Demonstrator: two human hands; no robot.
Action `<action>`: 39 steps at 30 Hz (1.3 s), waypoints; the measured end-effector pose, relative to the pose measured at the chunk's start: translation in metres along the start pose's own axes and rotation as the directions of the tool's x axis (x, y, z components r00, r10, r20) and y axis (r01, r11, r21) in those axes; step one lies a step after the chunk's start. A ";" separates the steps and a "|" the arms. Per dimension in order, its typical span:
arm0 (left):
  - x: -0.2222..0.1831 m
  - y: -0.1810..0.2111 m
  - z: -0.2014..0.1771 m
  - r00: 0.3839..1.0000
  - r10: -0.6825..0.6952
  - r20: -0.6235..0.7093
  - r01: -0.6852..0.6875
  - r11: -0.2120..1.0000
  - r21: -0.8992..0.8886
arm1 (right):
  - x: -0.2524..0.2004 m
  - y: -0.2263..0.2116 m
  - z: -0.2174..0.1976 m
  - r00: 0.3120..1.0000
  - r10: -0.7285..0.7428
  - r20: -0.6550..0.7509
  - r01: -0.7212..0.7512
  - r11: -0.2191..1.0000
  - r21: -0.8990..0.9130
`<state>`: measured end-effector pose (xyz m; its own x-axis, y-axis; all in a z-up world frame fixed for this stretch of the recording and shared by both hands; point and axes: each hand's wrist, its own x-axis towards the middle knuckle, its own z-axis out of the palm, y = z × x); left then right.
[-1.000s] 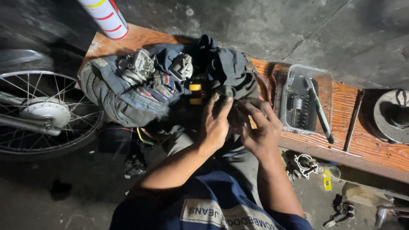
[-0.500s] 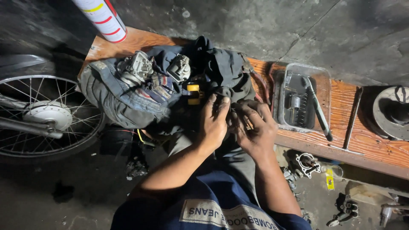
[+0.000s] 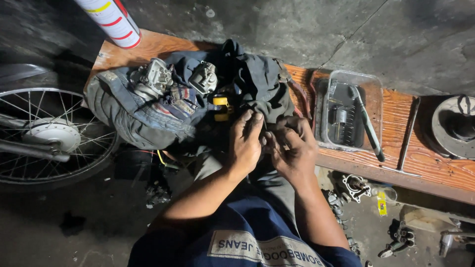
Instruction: Disassembling and cleaning a motorcycle carburetor, focusing on the float and needle valve assembly.
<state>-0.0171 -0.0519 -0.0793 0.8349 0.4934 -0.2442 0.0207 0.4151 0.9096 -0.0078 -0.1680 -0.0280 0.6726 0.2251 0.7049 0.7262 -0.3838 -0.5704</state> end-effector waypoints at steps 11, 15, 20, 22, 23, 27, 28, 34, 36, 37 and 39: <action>-0.014 0.015 0.010 0.970 0.231 0.081 -0.234 0.972 0.035 | 0.000 0.002 -0.002 1.000 0.015 -0.008 -0.015 1.000 0.004; -0.010 0.005 0.005 0.980 0.177 0.093 -0.178 0.984 0.001 | -0.001 0.006 -0.002 1.000 0.021 -0.018 -0.021 1.000 0.017; -0.007 0.009 0.002 0.978 0.185 0.099 -0.191 0.981 0.047 | -0.005 0.011 -0.001 0.996 0.072 -0.045 -0.068 0.993 0.098; -0.010 0.018 0.003 0.973 0.201 0.113 -0.209 0.976 0.062 | -0.002 0.008 -0.002 0.993 0.101 -0.059 -0.092 0.986 0.138; -0.012 0.025 0.006 0.973 0.190 0.129 -0.198 0.979 0.055 | 0.000 0.005 -0.002 0.992 0.107 -0.064 -0.096 0.985 0.146; -0.016 0.026 0.009 0.976 0.186 0.117 -0.190 0.981 0.024 | 0.003 0.008 -0.003 0.993 0.095 -0.068 -0.084 0.986 0.146; -0.016 0.029 0.011 0.975 0.187 0.118 -0.191 0.981 0.023 | 0.006 0.006 -0.003 0.993 0.094 -0.068 -0.083 0.986 0.145; -0.013 0.018 0.005 0.964 0.233 0.130 -0.242 0.968 0.057 | 0.014 0.002 -0.003 0.990 0.124 -0.065 -0.108 0.974 0.200; -0.016 0.024 0.007 0.964 0.231 0.130 -0.239 0.970 0.048 | 0.017 -0.001 -0.003 0.989 0.130 -0.064 -0.114 0.971 0.212; -0.016 0.025 0.006 0.965 0.230 0.128 -0.238 0.970 0.048 | 0.017 -0.001 -0.003 0.990 0.130 -0.062 -0.114 0.970 0.212; -0.015 0.028 0.006 0.956 0.250 0.151 -0.267 0.958 0.103 | 0.018 -0.002 -0.002 0.989 0.135 -0.066 -0.119 0.972 0.203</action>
<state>-0.0257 -0.0520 -0.0485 0.8865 0.4605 0.0450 -0.1467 0.1876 0.9712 0.0021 -0.1646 -0.0136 0.7533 0.1116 0.6482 0.6550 -0.2175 -0.7237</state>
